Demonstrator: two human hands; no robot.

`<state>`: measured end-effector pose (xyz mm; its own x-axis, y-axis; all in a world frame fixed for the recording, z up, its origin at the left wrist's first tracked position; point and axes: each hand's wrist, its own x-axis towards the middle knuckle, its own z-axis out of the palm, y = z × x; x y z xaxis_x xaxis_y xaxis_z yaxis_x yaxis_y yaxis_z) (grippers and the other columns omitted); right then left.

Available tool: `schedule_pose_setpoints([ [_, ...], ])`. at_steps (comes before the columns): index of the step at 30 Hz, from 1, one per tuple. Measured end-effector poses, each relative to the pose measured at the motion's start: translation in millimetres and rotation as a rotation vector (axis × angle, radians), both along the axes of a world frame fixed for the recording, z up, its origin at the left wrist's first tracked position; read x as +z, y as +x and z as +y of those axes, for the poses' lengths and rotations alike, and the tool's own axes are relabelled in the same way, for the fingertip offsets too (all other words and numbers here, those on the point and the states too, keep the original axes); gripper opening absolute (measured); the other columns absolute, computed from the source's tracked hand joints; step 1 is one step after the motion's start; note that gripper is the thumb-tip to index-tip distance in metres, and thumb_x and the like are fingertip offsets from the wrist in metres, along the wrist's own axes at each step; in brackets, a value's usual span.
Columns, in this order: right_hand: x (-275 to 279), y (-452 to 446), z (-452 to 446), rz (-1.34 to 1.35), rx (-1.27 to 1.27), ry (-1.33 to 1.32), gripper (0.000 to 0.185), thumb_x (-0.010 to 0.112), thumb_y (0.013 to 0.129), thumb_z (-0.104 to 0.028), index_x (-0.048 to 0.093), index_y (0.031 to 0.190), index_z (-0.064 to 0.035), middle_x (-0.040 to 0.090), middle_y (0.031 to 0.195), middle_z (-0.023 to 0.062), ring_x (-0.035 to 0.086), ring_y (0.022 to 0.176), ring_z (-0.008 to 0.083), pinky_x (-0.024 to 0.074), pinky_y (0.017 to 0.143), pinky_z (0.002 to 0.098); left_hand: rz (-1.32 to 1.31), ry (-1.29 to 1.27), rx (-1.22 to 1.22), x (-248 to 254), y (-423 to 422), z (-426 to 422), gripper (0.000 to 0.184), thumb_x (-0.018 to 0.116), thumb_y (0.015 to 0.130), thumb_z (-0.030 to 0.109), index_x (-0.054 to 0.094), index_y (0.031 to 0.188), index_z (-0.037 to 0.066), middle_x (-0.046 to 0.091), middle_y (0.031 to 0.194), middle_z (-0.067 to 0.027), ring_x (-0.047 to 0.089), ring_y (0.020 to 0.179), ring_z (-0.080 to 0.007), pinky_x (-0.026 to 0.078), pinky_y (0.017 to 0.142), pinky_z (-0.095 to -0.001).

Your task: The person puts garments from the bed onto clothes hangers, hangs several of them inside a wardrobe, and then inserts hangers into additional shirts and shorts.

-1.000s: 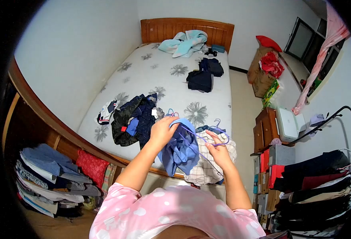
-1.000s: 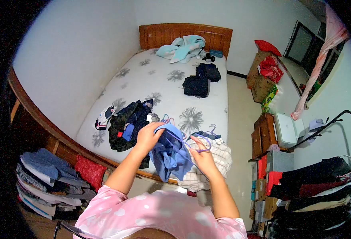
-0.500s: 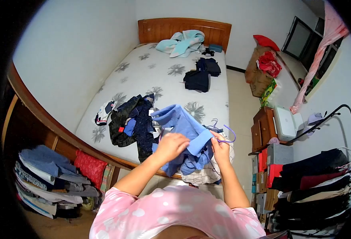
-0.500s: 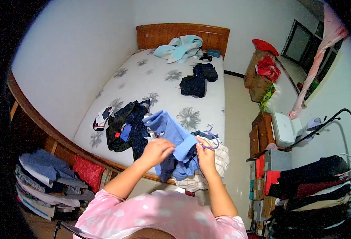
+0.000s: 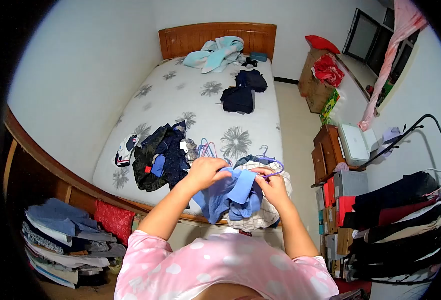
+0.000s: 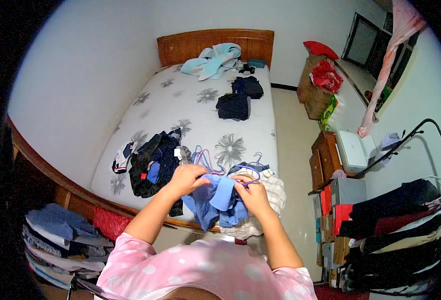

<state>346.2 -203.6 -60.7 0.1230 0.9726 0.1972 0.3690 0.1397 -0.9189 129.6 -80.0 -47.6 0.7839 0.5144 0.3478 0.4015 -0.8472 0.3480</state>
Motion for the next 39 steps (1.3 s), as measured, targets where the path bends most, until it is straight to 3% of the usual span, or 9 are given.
schedule_pose_setpoints([
  [6, -4, -19, 14, -0.3, 0.0, 0.323, 0.036, 0.047, 0.071, 0.002, 0.051, 0.107, -0.0026, 0.043, 0.124, 0.0183, 0.043, 0.116, 0.0333, 0.0339, 0.099, 0.0412, -0.025, -0.122, 0.052, 3, 37, -31, 0.069, 0.067, 0.062, 0.064, 0.055, 0.102, 0.009, 0.064, 0.083, -0.0152, 0.063, 0.077, -0.0331, 0.048, 0.066, -0.0408],
  [13, 7, -14, 24, -0.067, 0.139, 0.279, 0.044, 0.045, 0.077, -0.003, 0.043, 0.121, 0.0042, 0.04, 0.128, 0.0167, 0.039, 0.12, 0.0307, 0.0303, 0.103, 0.0368, -0.097, -0.082, 0.099, 2, 34, -19, 0.06, 0.071, 0.063, 0.057, 0.057, 0.096, 0.01, 0.064, 0.075, -0.0133, 0.063, 0.073, -0.0323, 0.049, 0.063, -0.0395],
  [17, 15, 21, 24, -0.082, 0.061, 0.286, 0.033, 0.051, 0.087, -0.014, 0.05, 0.115, 0.0032, 0.051, 0.116, 0.0147, 0.047, 0.113, 0.027, 0.0343, 0.098, 0.0341, -0.193, -0.141, 0.263, 1, 14, -5, 0.047, 0.073, 0.065, 0.049, 0.063, 0.09, 0.009, 0.066, 0.08, -0.0115, 0.064, 0.074, -0.0297, 0.05, 0.065, -0.0357],
  [19, -9, 43, 28, 0.072, -0.149, 0.203, 0.028, 0.044, 0.094, -0.02, 0.055, 0.105, 0.0024, 0.058, 0.104, 0.0122, 0.054, 0.101, 0.0208, 0.0388, 0.093, 0.031, -0.309, -0.218, 0.35, 1, -3, 5, 0.044, 0.074, 0.066, 0.044, 0.063, 0.089, 0.008, 0.066, 0.079, -0.0109, 0.065, 0.074, -0.0284, 0.05, 0.066, -0.0331],
  [22, -53, 67, 33, 0.734, -0.413, 0.068, 0.028, 0.039, 0.097, -0.022, 0.054, 0.097, 0.0005, 0.06, 0.09, 0.0097, 0.057, 0.082, 0.0145, 0.0462, 0.077, 0.0252, -0.479, -0.237, 0.406, -3, -25, 20, 0.04, 0.076, 0.068, 0.035, 0.062, 0.089, 0.005, 0.064, 0.079, -0.0089, 0.063, 0.073, -0.0222, 0.048, 0.066, -0.0302],
  [26, -119, 61, 44, 0.896, -0.408, 0.023, 0.023, 0.042, 0.096, -0.022, 0.052, 0.095, -0.002, 0.06, 0.082, 0.0076, 0.055, 0.068, 0.0103, 0.046, 0.061, 0.0199, -0.581, -0.27, 0.416, -1, -37, 31, 0.039, 0.076, 0.069, 0.032, 0.058, 0.091, 0.005, 0.061, 0.08, -0.0062, 0.058, 0.072, -0.0171, 0.046, 0.068, -0.028],
  [29, -161, 30, 53, 0.932, -0.396, -0.051, 0.019, 0.048, 0.092, -0.019, 0.055, 0.097, -0.0017, 0.062, 0.084, 0.0068, 0.057, 0.072, 0.0112, 0.0464, 0.065, 0.0213, -0.658, -0.284, 0.384, -3, -36, 35, 0.04, 0.076, 0.07, 0.03, 0.056, 0.094, 0.004, 0.059, 0.081, -0.0049, 0.056, 0.074, -0.0143, 0.045, 0.069, -0.0264],
  [36, -118, -19, 64, 0.394, 0.213, 0.019, 0.015, 0.061, 0.084, -0.015, 0.069, 0.088, -0.0026, 0.046, 0.129, 0.0114, 0.045, 0.114, 0.0214, 0.0365, 0.094, 0.034, -0.763, -0.413, 0.35, -1, -39, 38, 0.04, 0.076, 0.074, 0.025, 0.053, 0.098, 0.004, 0.055, 0.086, -0.0017, 0.05, 0.078, -0.009, 0.042, 0.073, -0.0231],
  [39, -109, -30, 73, 0.2, 0.29, 0.088, 0.014, 0.063, 0.083, -0.017, 0.069, 0.09, -0.007, 0.046, 0.129, 0.0111, 0.045, 0.115, 0.0205, 0.0368, 0.094, 0.0338, -0.758, -0.401, 0.316, 1, -41, 38, 0.041, 0.075, 0.075, 0.025, 0.052, 0.1, 0.003, 0.055, 0.089, -0.0019, 0.05, 0.08, -0.0089, 0.042, 0.074, -0.0235],
])
